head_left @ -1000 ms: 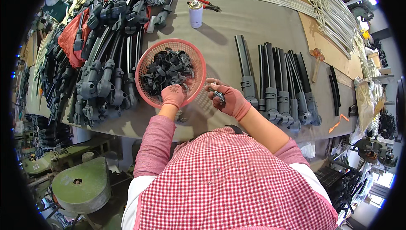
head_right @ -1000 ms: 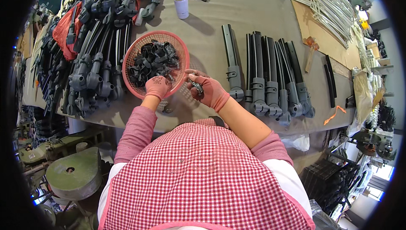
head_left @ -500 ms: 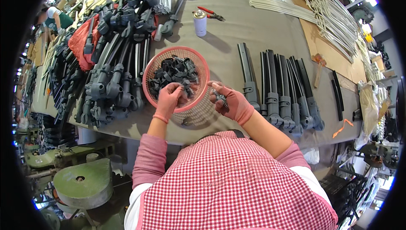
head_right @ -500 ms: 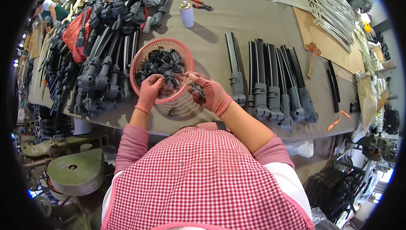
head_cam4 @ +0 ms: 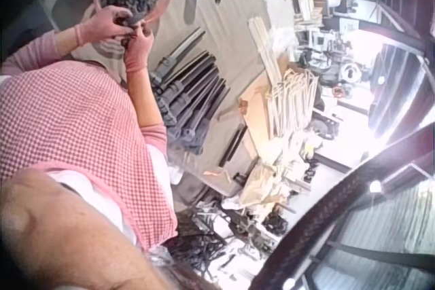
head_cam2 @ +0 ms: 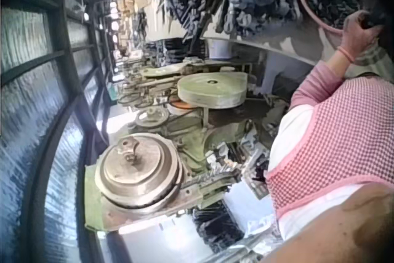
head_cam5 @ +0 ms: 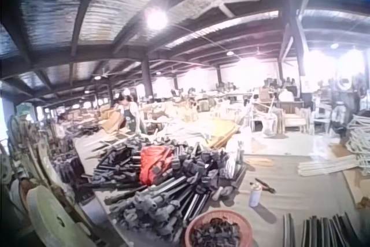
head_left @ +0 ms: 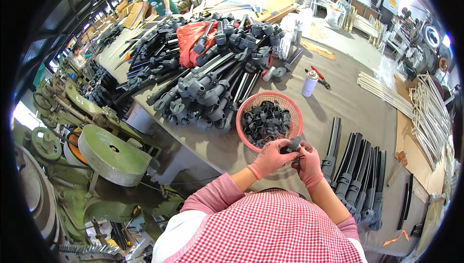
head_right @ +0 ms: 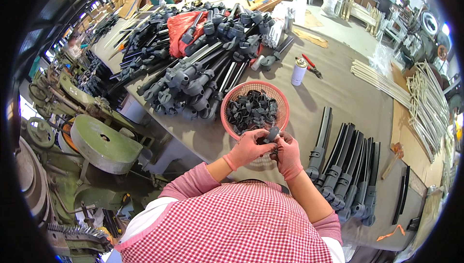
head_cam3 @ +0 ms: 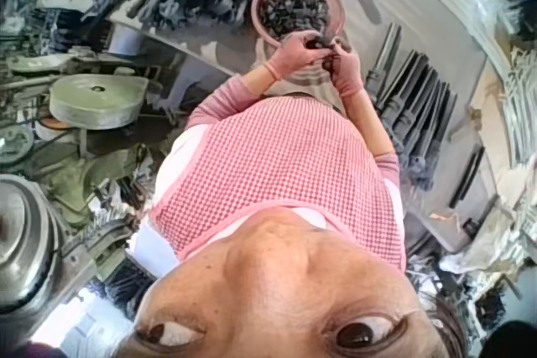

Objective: The person assembles metal components by inserting small black plastic pieces into cylindrical metal rods and then placing the rods into a larger metal housing. The person repeats this process with multiple parts, handling them one at a time.

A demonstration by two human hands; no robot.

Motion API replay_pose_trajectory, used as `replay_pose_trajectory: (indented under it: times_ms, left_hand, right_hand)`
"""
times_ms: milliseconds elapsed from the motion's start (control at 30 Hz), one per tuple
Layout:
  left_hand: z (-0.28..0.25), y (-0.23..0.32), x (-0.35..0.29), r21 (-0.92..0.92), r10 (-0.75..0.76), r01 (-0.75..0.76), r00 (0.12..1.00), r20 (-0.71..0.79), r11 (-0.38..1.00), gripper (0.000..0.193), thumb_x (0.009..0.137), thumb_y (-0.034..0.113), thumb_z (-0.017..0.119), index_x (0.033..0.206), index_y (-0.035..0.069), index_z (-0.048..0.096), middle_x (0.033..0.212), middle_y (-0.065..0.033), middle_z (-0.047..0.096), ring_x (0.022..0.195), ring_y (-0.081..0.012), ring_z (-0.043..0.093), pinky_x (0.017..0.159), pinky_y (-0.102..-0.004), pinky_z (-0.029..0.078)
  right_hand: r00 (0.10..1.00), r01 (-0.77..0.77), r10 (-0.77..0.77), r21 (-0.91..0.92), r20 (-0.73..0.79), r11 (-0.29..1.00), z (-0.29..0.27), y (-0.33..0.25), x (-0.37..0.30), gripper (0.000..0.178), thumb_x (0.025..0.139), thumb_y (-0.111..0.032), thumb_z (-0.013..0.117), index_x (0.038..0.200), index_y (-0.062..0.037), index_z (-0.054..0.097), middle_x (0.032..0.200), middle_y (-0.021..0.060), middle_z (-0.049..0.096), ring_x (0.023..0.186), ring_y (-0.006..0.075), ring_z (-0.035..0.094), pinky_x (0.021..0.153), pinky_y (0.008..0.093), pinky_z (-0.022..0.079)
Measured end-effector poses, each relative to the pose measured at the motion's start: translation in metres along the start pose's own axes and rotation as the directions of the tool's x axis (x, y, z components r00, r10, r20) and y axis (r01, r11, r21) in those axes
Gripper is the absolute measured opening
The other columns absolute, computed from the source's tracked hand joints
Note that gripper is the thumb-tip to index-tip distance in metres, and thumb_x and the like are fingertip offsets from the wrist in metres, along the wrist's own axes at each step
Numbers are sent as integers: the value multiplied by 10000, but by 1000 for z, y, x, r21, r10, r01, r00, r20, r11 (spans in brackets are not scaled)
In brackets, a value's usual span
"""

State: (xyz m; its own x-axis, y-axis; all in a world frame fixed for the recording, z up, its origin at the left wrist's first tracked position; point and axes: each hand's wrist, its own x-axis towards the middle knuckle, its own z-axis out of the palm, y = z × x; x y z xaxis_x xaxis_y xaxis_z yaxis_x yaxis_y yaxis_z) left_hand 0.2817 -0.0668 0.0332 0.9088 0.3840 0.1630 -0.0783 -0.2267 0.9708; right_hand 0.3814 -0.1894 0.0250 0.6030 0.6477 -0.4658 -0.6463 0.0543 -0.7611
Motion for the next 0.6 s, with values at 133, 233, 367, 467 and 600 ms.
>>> replay_pose_trajectory:
  times_ms: [133,233,367,467,600]
  left_hand:
    - [-6,7,-6,-60,-143,146,988,55,987,237,858,112,719,1051,-19,681,838,-7,676,674,-44,591,597,-217,493]
    - [-8,12,-11,-172,-177,183,983,52,968,214,875,107,708,1042,-24,678,837,-13,677,662,-55,594,590,-226,500]
    - [-10,17,-15,-544,-230,252,967,109,801,172,914,92,680,1039,-24,670,860,-32,679,677,-84,614,597,-248,524]
    - [-15,18,-15,-709,-255,194,967,21,678,156,935,85,658,1046,-24,661,881,-44,678,692,-102,628,607,-263,541]
    - [-20,17,-17,-572,-173,115,984,-48,812,143,947,96,641,1040,-11,659,876,-34,667,698,-98,627,610,-259,542]
  right_hand:
    - [1000,-2,2,-54,17,999,-3,1,-5,161,971,-189,612,1087,-80,631,817,-18,643,618,72,565,453,197,412]
    - [995,-20,20,-1,93,1000,-2,-5,-12,142,965,-194,630,1061,-90,629,810,-26,625,654,72,565,464,191,405]
    - [989,-45,31,94,147,995,4,-12,-19,149,972,-190,621,1096,-107,617,847,-17,610,684,73,560,473,196,397]
    - [995,-22,14,76,98,997,10,-14,-25,170,994,-179,591,1145,-102,596,830,-17,575,654,57,553,429,160,372]
    - [952,-10,-16,83,306,997,14,-19,-32,194,991,-156,579,1178,-106,578,860,-12,561,664,53,548,455,164,395]
